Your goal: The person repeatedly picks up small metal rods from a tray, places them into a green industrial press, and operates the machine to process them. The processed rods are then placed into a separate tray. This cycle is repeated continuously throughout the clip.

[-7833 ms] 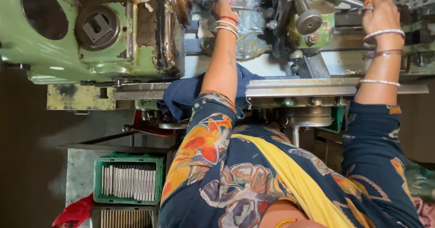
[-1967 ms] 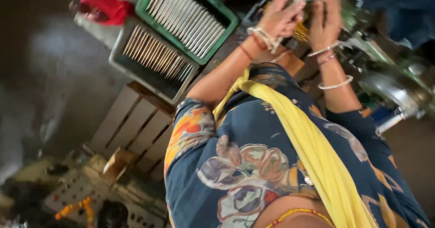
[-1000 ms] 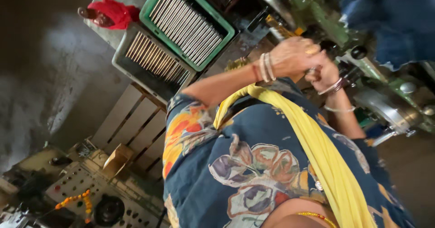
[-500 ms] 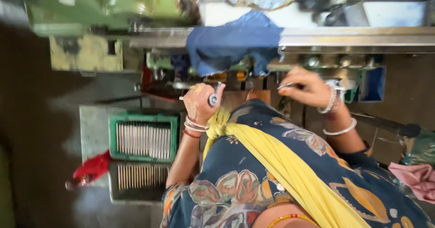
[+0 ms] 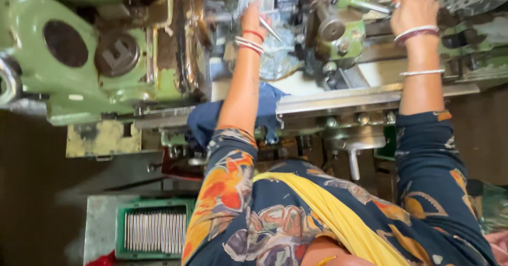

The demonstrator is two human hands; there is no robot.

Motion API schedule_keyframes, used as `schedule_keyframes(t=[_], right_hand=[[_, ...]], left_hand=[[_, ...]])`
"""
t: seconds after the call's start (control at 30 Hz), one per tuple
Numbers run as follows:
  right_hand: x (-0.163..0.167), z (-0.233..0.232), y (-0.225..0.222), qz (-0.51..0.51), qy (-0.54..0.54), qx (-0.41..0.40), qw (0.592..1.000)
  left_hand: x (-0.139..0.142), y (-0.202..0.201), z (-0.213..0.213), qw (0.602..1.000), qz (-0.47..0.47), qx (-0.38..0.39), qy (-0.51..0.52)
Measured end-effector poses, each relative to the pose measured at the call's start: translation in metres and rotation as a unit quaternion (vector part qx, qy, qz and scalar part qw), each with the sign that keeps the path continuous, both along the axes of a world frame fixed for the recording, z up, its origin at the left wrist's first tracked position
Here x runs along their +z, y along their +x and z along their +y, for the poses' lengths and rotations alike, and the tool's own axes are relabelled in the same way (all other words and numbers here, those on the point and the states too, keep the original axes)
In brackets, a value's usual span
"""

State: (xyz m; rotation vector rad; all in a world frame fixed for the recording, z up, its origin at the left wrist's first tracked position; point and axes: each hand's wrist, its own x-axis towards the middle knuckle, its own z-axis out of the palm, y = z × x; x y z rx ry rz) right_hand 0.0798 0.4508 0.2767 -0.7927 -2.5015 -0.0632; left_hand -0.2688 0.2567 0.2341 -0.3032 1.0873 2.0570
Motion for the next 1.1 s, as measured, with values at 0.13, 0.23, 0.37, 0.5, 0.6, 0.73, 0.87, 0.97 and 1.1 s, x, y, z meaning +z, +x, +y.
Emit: schedule_keyframes(t=[0.13,0.23,0.37,0.5,0.6,0.73,0.87,0.97,1.1], right_hand=[[0.002,-0.028,-0.002,0.019,-0.070,-0.024,0.997],[0.001,-0.039,0.000,0.030,-0.100,-0.057,0.993],[-0.017,-0.046,-0.001,0.019,-0.102,-0.087,0.991],[-0.032,-0.049,-0.002,0.029,-0.109,-0.080,0.990],[-0.035,-0.048,-0.001,0.032,-0.106,-0.080,0.991],[-0.035,-0.045,0.000,0.037,-0.099,-0.080,0.991],[-0.034,-0.041,0.002,0.031,-0.092,-0.083,0.992],[-0.032,-0.034,0.007,0.031,-0.105,-0.079,0.991],[-0.032,-0.019,0.016,0.030,-0.099,-0.074,0.992]], left_hand=[[-0.008,0.015,0.005,0.983,0.100,0.092,-0.126],[-0.009,0.020,0.000,0.964,0.166,0.153,-0.144],[-0.025,0.009,-0.008,0.942,0.232,0.157,-0.182],[-0.046,-0.002,-0.009,0.951,0.208,0.197,-0.116],[-0.050,-0.003,-0.007,0.947,0.216,0.213,-0.105],[-0.047,-0.001,-0.005,0.946,0.215,0.218,-0.106],[-0.043,0.003,-0.002,0.937,0.229,0.219,-0.147],[-0.040,0.007,0.006,0.937,0.223,0.217,-0.160],[-0.032,0.016,0.015,0.934,0.235,0.181,-0.200]])
